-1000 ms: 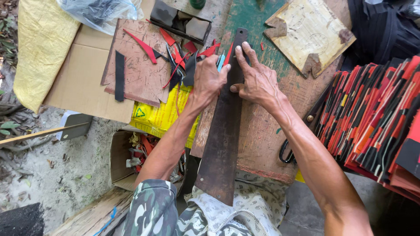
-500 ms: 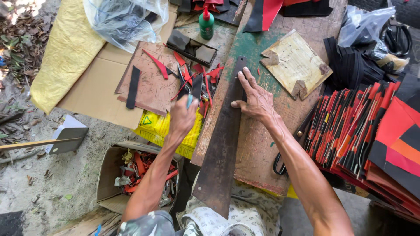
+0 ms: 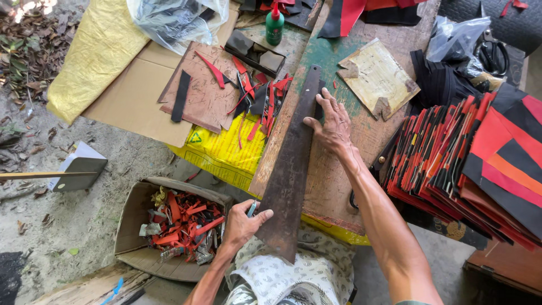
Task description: The person trims the edges of red and black foam pieces, holding each piece against a large saw blade used as a straight edge and cutting along it with a small knife. Finished pieces are placed onto a growing stack of cut foam shapes on the workbench.
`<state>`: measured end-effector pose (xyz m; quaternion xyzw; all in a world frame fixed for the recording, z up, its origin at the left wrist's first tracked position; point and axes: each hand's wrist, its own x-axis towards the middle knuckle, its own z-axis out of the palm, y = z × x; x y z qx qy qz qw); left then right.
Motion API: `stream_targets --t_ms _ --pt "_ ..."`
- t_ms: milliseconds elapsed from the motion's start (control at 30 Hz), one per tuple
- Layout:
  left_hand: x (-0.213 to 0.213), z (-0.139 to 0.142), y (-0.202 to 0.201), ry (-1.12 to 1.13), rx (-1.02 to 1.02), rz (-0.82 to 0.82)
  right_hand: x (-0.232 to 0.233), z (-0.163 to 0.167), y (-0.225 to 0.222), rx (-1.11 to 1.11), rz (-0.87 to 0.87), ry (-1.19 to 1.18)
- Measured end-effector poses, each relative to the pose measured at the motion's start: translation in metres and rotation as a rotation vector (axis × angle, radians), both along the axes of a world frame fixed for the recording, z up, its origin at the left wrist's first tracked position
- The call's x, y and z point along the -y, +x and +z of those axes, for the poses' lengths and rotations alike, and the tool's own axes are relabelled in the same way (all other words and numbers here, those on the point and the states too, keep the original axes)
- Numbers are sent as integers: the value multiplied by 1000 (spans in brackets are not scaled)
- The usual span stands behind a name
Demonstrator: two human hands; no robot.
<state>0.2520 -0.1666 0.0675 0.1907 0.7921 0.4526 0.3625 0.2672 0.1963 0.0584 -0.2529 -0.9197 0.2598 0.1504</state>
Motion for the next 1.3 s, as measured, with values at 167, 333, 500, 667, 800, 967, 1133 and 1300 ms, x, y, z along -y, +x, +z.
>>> stream_targets --t_ms 167,333,500,667,800,967,1133,1300 --pt "24 -27 3 454 281 252 -2 7 21 -104 54 -267" --pt "51 -35 -31 341 88 320 -2 2 13 -119 68 -118" --pt "43 -39 -72 255 27 350 -18 6 -21 46 159 5" --pt "17 -46 -103 205 51 343 -44 25 -77 302 341 221" --pt "-5 -50 -128 221 92 329 -67 36 -115 326 358 312" --pt "-17 -55 -150 169 90 327 -84 39 -137 318 342 427" --pt "-15 -64 -162 236 136 271 -122 59 -123 108 47 83" --pt "-34 -64 -176 265 129 215 -159 54 -133 -560 -55 -560"
